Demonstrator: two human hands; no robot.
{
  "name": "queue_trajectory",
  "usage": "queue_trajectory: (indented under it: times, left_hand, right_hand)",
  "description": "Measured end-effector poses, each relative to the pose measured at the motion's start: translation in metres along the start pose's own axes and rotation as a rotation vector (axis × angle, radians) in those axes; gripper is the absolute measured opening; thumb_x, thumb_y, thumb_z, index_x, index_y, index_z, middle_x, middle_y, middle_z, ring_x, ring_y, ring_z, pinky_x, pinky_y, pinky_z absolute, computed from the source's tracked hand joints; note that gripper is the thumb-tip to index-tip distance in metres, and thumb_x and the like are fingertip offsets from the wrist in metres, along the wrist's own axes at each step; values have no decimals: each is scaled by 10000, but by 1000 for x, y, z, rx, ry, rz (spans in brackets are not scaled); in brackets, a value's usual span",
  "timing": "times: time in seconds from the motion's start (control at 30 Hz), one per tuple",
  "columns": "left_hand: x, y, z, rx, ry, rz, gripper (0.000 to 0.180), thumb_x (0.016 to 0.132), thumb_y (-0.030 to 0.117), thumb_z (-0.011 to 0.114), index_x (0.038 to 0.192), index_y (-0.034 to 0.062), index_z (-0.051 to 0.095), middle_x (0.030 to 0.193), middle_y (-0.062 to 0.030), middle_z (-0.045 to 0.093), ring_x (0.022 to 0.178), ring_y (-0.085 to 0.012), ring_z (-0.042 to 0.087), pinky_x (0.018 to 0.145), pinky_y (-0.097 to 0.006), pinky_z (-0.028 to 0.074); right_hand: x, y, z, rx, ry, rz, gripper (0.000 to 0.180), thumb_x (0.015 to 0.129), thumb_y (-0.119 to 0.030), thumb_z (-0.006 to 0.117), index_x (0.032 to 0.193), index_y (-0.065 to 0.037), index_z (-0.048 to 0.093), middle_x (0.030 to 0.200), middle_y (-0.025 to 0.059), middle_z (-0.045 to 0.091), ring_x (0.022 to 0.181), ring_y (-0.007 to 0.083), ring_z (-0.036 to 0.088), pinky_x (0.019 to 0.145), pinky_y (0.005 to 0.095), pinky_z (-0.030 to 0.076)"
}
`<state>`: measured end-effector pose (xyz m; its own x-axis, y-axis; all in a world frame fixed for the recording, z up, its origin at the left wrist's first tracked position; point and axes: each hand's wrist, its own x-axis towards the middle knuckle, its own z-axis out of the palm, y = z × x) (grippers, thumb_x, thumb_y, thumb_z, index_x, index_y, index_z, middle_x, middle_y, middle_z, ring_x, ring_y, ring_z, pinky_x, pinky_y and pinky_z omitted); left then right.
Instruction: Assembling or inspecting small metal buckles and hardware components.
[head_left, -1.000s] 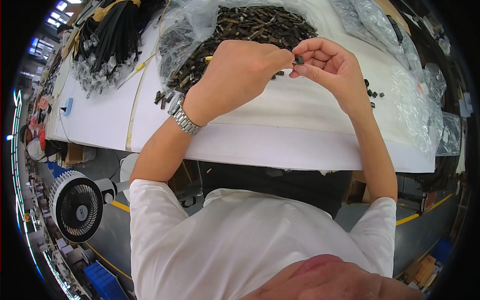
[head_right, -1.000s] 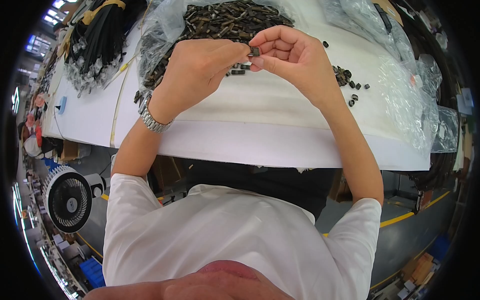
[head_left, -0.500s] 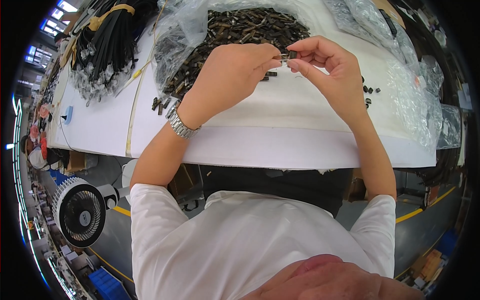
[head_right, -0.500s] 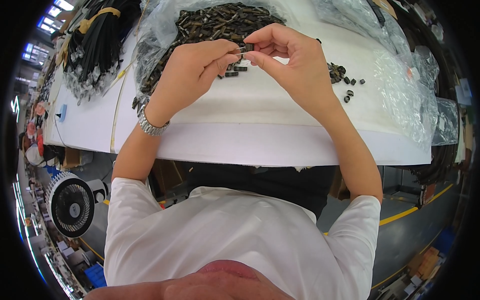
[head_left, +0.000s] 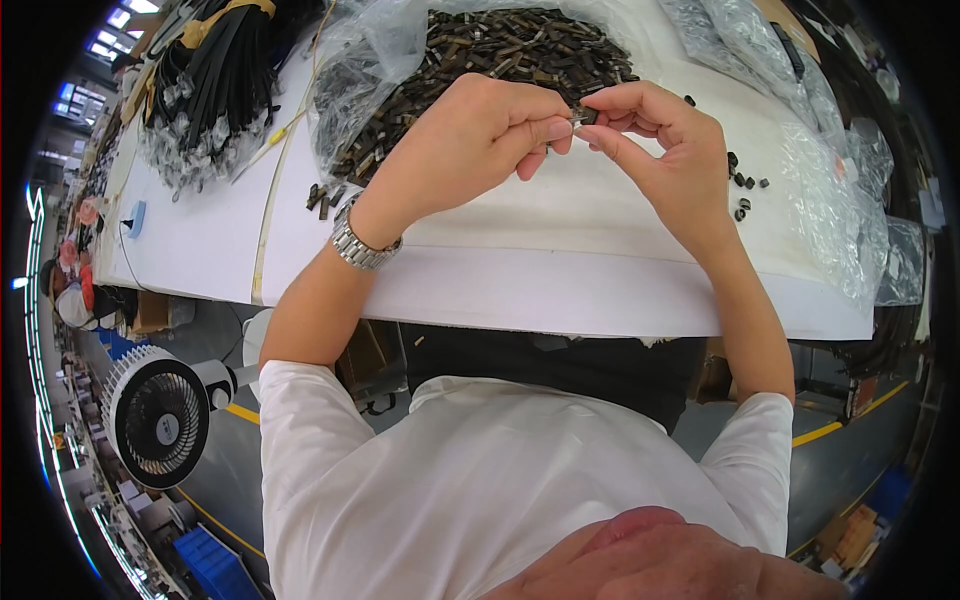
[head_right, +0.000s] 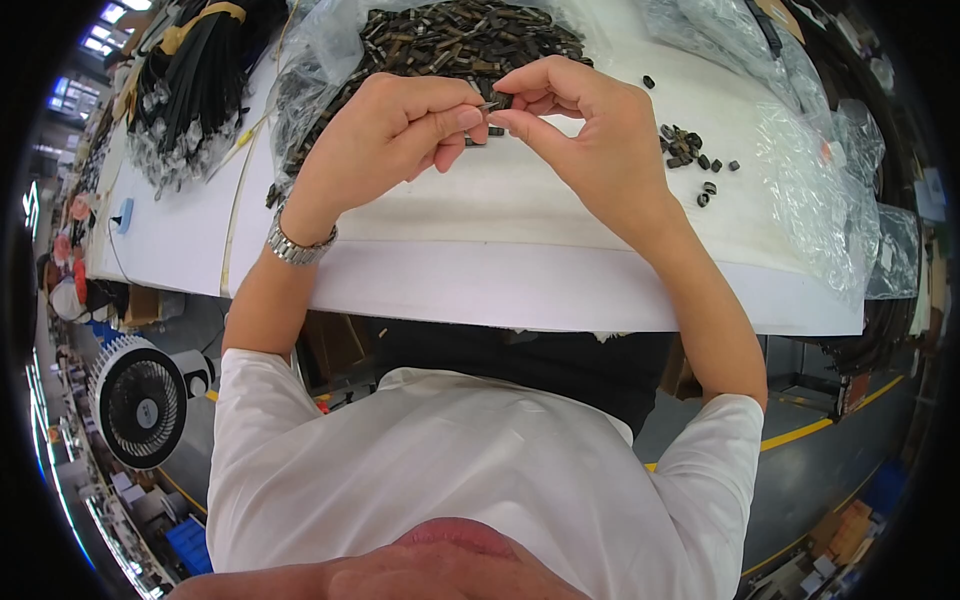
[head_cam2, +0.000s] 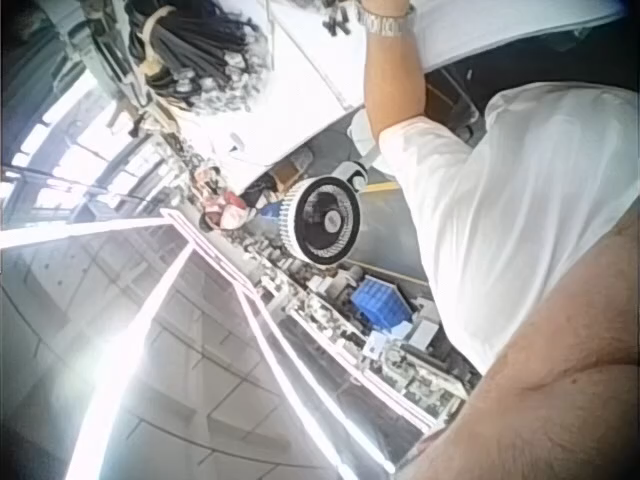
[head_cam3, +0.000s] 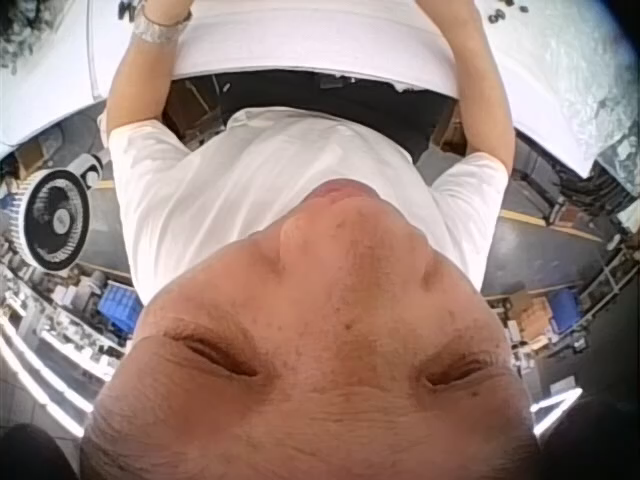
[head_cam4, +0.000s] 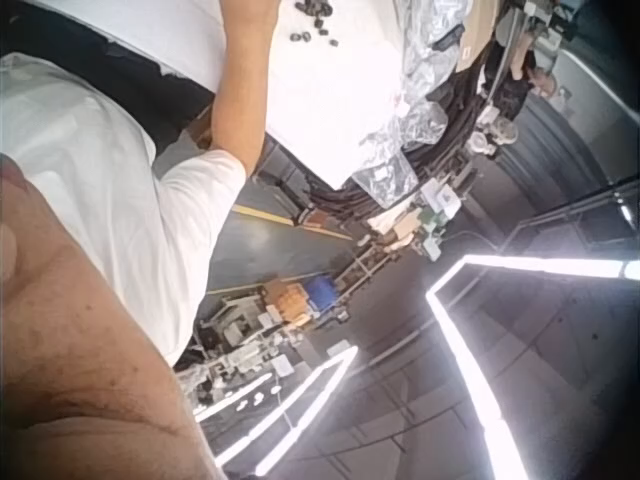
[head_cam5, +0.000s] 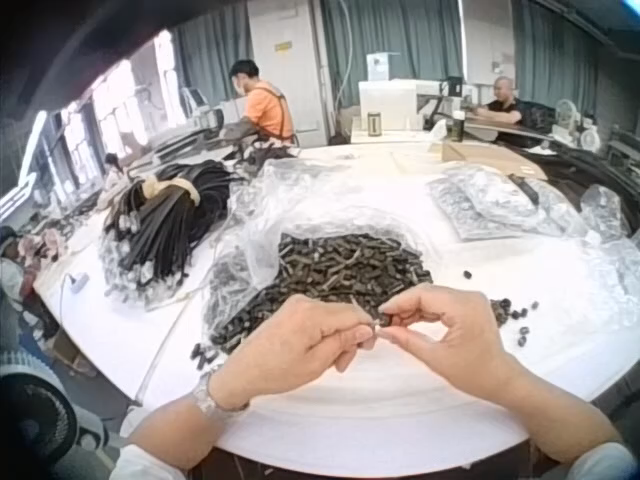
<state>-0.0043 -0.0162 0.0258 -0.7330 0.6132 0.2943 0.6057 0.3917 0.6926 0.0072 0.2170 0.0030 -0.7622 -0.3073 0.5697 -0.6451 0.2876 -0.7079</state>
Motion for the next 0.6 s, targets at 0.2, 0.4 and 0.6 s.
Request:
queue_trajectory:
  times: [0.2, 0.4, 0.6]
  left_hand:
    - [0, 3, -9, -545, -197, -182, 289, 1089, 233, 561, 942, 50, 730, 612, 26, 592, 460, -19, 411, 436, -214, 312]
    - [1, -1, -2, -501, -173, -187, 286, 1085, 262, 584, 976, 40, 729, 623, 43, 567, 471, -5, 415, 439, -199, 300]
    - [2, -8, -2, -347, -32, -188, 278, 1080, 266, 609, 1032, 27, 743, 675, 42, 588, 513, -5, 439, 467, -194, 315]
  right_hand:
    - [6, -8, -12, 484, -192, 282, 124, 945, -22, 747, 1047, 46, 730, 946, 81, 754, 855, 118, 715, 798, 240, 583]
    - [2, -2, -13, 90, -73, 187, 174, 925, -108, 774, 1058, 0, 740, 867, 40, 730, 792, 84, 666, 737, 249, 548]
    - [-18, 11, -73, -729, -78, 462, 275, 876, -129, 789, 1133, -37, 751, 721, 78, 644, 650, 161, 586, 660, 335, 500]
